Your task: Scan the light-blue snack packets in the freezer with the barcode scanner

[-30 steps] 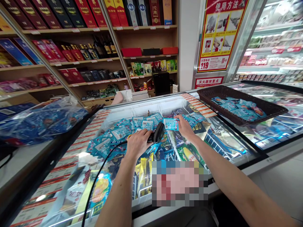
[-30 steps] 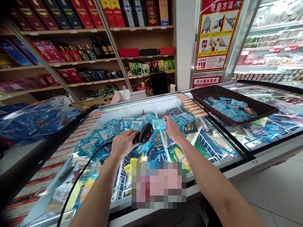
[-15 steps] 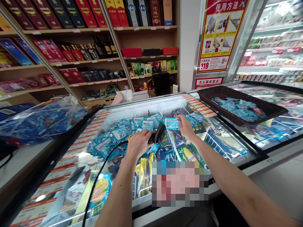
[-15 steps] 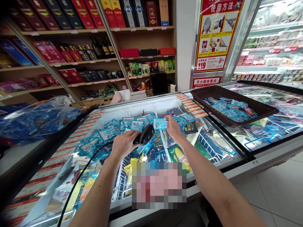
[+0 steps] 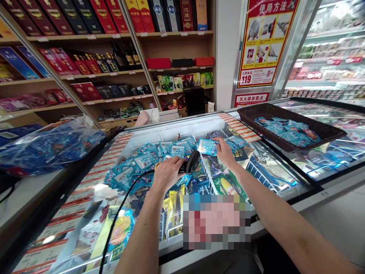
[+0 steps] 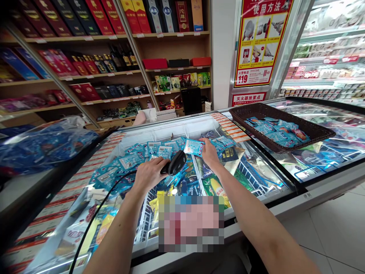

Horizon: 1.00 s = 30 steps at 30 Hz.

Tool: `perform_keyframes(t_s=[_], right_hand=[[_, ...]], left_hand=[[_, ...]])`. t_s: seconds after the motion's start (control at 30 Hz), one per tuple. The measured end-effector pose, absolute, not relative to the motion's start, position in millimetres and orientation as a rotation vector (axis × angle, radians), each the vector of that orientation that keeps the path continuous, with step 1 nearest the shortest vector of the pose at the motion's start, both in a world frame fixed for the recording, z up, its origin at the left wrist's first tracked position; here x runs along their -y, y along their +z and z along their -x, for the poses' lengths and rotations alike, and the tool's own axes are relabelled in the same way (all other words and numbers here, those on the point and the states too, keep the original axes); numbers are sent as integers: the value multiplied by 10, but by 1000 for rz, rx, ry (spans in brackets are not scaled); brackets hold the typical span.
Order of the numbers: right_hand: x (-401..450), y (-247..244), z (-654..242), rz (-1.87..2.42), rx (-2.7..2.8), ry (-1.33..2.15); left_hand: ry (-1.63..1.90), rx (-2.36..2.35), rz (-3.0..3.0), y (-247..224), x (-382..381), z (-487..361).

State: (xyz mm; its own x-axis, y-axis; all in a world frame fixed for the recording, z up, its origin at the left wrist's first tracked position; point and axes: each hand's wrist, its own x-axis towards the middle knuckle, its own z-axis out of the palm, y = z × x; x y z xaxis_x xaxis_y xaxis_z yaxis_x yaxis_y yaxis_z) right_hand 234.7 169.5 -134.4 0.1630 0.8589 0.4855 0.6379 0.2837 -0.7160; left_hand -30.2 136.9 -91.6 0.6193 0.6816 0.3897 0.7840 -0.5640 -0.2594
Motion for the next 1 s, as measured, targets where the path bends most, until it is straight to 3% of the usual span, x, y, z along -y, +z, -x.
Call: perform_keyframes(t_s=[0.4, 1.0], right_hand=[[-1741, -1360, -2367, 1394, 1525, 326], [-1720, -1226, -2593, 990, 1414, 365]], left_hand=[[-361, 1204, 2388, -943, -1380, 324], [-499, 1265, 2301, -957, -1386, 343]])
